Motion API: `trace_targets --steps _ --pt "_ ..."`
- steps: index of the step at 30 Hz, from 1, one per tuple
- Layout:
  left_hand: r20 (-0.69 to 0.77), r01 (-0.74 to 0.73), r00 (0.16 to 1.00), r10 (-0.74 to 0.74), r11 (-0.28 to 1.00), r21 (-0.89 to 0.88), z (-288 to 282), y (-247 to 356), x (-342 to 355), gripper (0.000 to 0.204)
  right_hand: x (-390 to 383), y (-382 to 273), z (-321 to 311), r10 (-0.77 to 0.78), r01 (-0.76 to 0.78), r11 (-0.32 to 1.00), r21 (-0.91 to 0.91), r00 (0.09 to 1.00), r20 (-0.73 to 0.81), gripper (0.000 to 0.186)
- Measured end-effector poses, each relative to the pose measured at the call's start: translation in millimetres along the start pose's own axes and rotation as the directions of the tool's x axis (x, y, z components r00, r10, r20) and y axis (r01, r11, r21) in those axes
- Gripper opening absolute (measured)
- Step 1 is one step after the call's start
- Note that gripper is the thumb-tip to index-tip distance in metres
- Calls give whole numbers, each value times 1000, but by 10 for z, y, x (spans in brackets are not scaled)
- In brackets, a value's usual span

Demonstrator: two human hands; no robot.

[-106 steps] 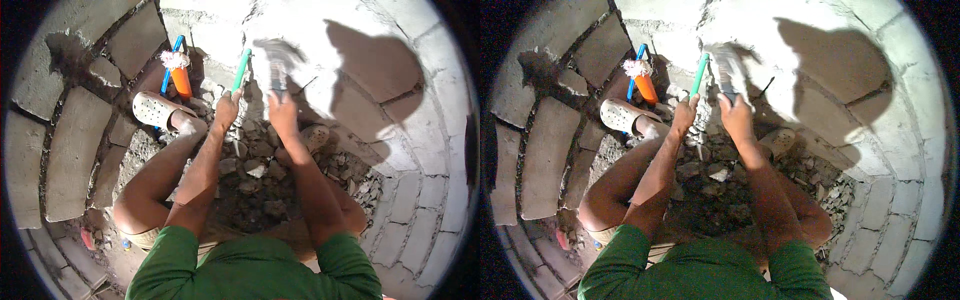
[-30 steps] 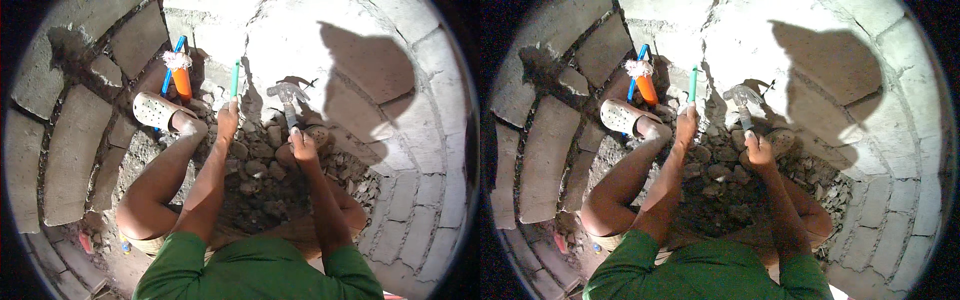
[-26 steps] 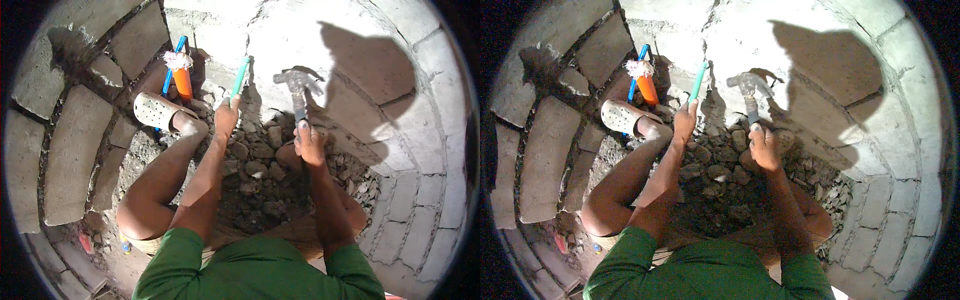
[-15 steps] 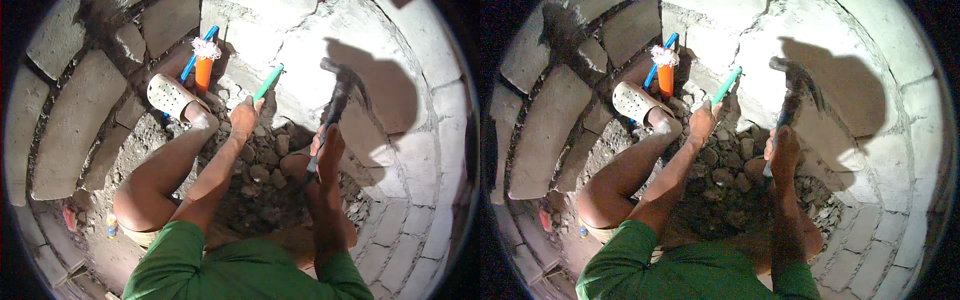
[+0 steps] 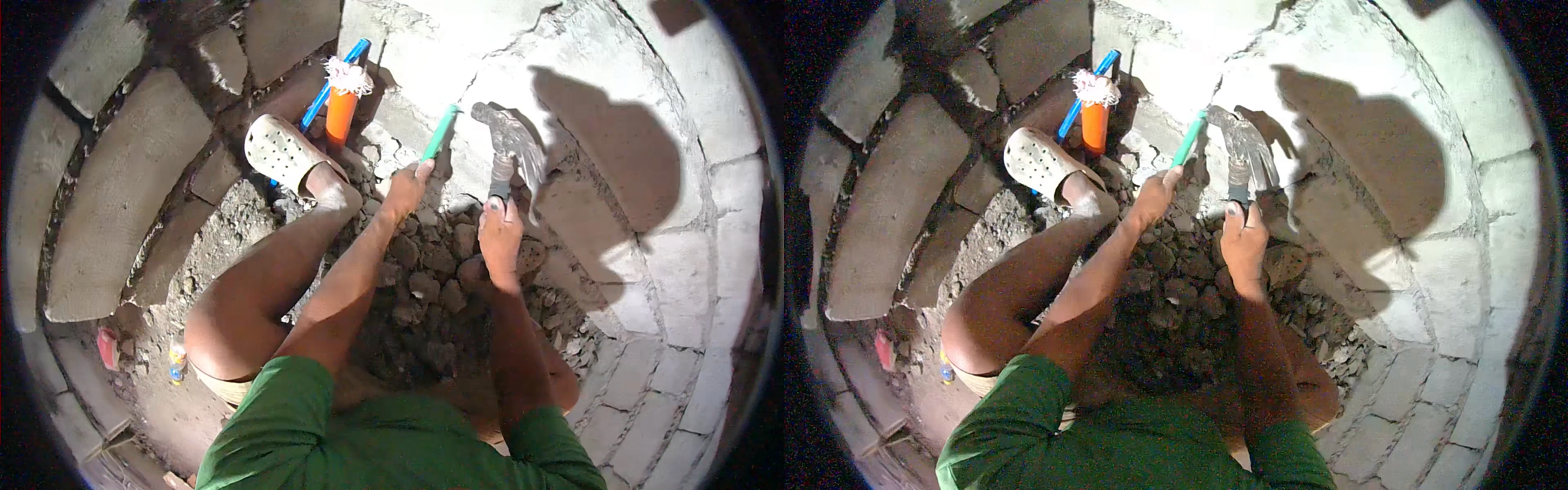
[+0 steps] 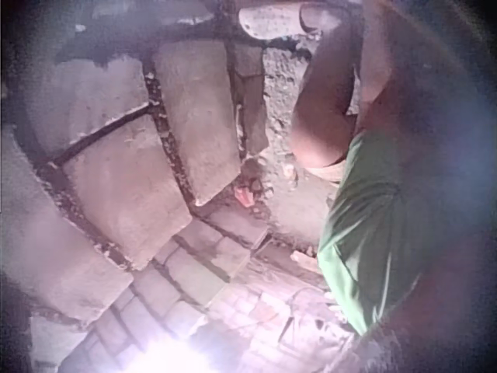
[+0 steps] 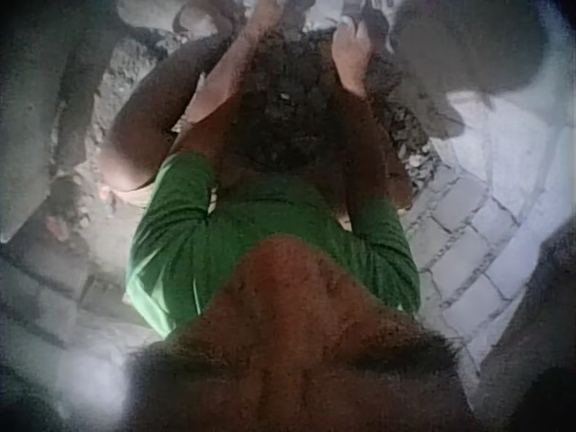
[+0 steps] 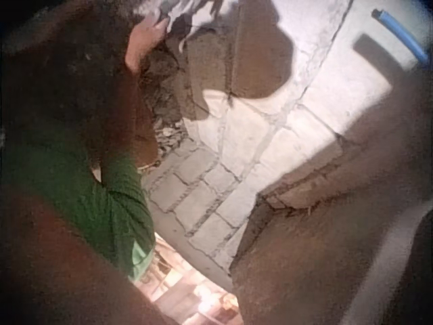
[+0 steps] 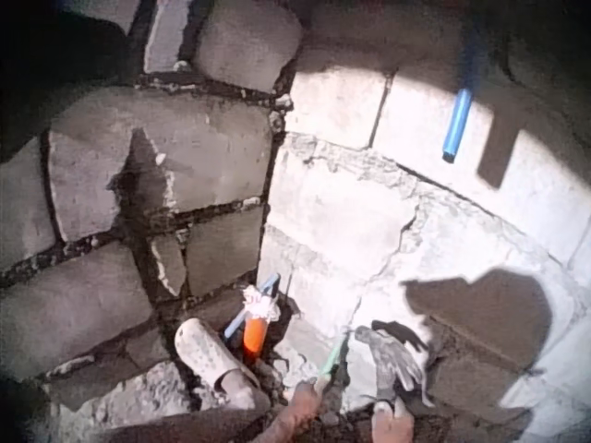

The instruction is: Installing or securing a pipe into a block wall using a hammer and metal pins.

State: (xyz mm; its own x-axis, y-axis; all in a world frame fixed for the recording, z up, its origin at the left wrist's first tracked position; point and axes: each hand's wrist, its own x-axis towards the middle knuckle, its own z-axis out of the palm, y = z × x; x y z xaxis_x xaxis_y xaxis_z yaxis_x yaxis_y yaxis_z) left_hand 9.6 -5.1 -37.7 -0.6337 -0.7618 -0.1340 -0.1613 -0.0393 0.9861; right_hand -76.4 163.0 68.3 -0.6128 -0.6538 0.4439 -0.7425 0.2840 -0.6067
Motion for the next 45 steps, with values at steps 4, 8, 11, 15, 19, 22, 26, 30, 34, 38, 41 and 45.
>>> trace_targets --steps 4,8,11,15,19,22,26,30,34,38,41,45 --pt "-143 227 964 -223 974 12 99 -863 -314 57 43 -132 -220 200 -251 929 272 959 202 21" --pt "-249 309 922 -296 951 11 297 -765 -716 57 -279 19 -443 429 -572 740 353 806 407 28" --pt "-332 191 934 -132 970 150 196 -641 -645 50 -771 475 -218 427 -350 904 -247 690 585 36" --pt "-270 -95 951 152 973 212 327 -62 -725 37 -2012 1434 100 78 46 980 -195 811 580 40" --pt "-186 -185 963 196 980 73 181 257 -993 26 -1426 721 -342 407 -130 903 -409 565 718 43" --pt "147 -14 988 44 980 -199 365 792 -1340 24 -670 453 -863 358 -368 929 26 915 186 33" --pt "346 -49 935 80 994 -97 310 1135 -1685 22 -111 -85 -1325 206 -304 896 324 930 304 34" --pt "259 -195 942 215 976 -101 493 1484 -1912 23 -325 -243 -1386 19 -125 955 270 931 365 29" --pt "87 -279 960 268 946 164 396 1121 -1703 27 -587 -252 -1275 27 -131 962 238 919 394 29" --pt "-263 -18 965 -13 993 -115 -751 1154 -1353 27 -966 -189 -1518 -16 -141 954 265 858 514 25" --pt "-255 -186 958 131 960 -208 -768 1417 -1420 24 -1066 -271 -1609 179 -387 802 456 883 434 22" --pt "132 19 988 83 776 -631 -325 1637 -1736 26 -804 -728 -1557 211 -373 785 495 912 353 16"
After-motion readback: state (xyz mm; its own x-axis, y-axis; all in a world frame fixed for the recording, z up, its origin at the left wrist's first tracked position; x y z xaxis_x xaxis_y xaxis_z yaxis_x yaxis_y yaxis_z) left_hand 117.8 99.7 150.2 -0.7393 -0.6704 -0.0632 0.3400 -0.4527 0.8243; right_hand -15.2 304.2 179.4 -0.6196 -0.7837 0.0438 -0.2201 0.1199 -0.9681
